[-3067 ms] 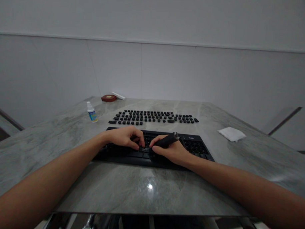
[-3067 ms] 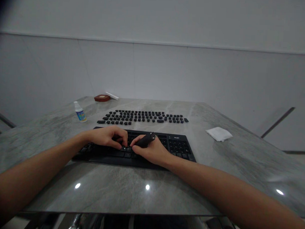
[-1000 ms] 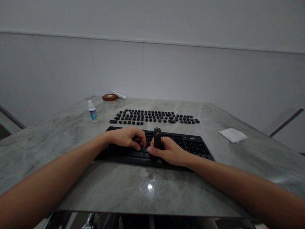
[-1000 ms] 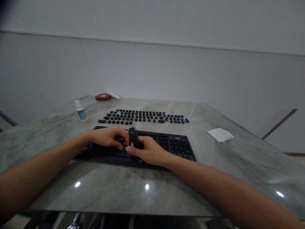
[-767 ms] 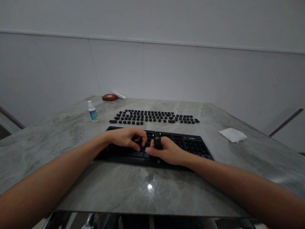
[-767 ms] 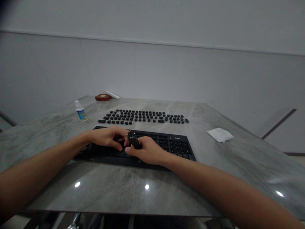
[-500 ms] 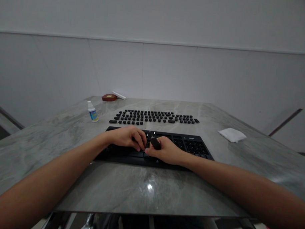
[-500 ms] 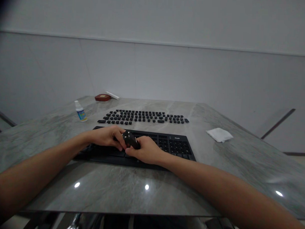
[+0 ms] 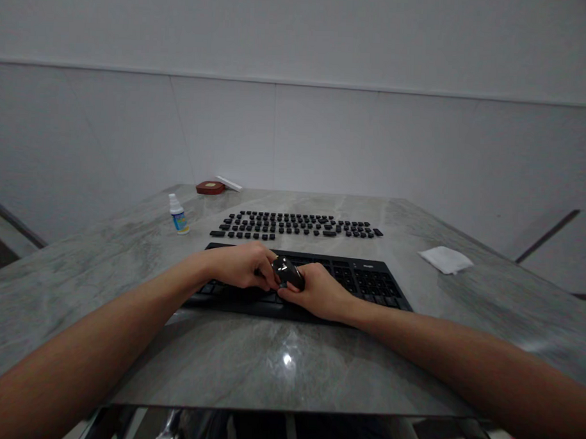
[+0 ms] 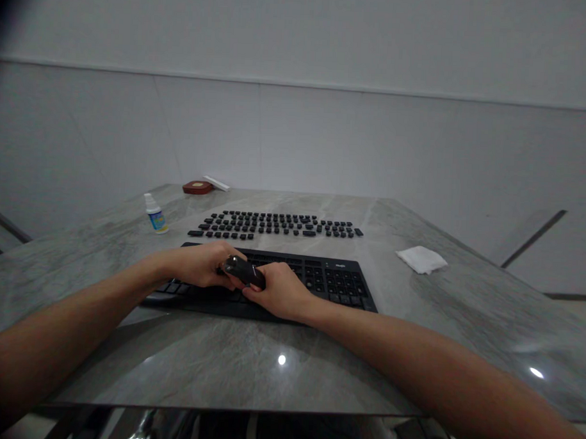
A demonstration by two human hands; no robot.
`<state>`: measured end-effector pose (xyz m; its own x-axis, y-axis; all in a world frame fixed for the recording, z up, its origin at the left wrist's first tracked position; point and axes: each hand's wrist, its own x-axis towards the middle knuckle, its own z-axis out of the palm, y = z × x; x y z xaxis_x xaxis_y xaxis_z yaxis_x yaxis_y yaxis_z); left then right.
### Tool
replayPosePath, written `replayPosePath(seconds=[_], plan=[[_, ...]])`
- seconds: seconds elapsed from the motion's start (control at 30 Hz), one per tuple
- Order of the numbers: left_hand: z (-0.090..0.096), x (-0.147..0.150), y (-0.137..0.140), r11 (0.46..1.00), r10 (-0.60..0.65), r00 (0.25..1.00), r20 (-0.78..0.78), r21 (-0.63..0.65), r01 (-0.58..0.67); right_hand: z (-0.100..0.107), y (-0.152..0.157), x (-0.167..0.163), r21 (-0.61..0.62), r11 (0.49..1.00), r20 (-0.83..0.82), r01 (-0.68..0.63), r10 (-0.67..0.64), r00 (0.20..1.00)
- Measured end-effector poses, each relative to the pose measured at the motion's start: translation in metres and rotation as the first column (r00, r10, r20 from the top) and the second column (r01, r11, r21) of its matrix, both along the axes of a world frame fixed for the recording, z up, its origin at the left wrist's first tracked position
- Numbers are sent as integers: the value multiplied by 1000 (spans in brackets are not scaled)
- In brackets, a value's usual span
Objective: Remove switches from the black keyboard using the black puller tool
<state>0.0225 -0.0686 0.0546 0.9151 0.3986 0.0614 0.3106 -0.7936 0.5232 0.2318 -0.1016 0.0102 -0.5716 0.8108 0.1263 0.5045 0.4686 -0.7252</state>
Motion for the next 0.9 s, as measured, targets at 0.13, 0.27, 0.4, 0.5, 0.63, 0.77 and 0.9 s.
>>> replayPosePath(seconds=[0.13,0.27,0.4,0.5,0.63,0.77,0.9], plan=[[3,1,-2,1000,4,999,-38,30,-3,2,-4,-1,74,997,0,-10,10,1000],[4,1,-2,996,-45,998,-48,69,48,-1,-6,2,160,987,23,-33,30,999],[4,3,-4,993,-69,997,-42,92,73,-5,-6,5,312,946,64,-91,74,995],[4,3,-6,991,-62,998,-26,115,65,-5,-6,6,273,960,19,-62,59,998],[0,2,-4,994,-22,998,64,107,15,-2,-3,7,61,998,-124,14,-6,992],[-8,0,3,997,54,972,227,48,-67,0,3,9,-87,987,-303,136,-156,940],[-18,0,9,984,179,896,406,-63,-168,3,6,9,-176,963,-372,205,-258,892]])
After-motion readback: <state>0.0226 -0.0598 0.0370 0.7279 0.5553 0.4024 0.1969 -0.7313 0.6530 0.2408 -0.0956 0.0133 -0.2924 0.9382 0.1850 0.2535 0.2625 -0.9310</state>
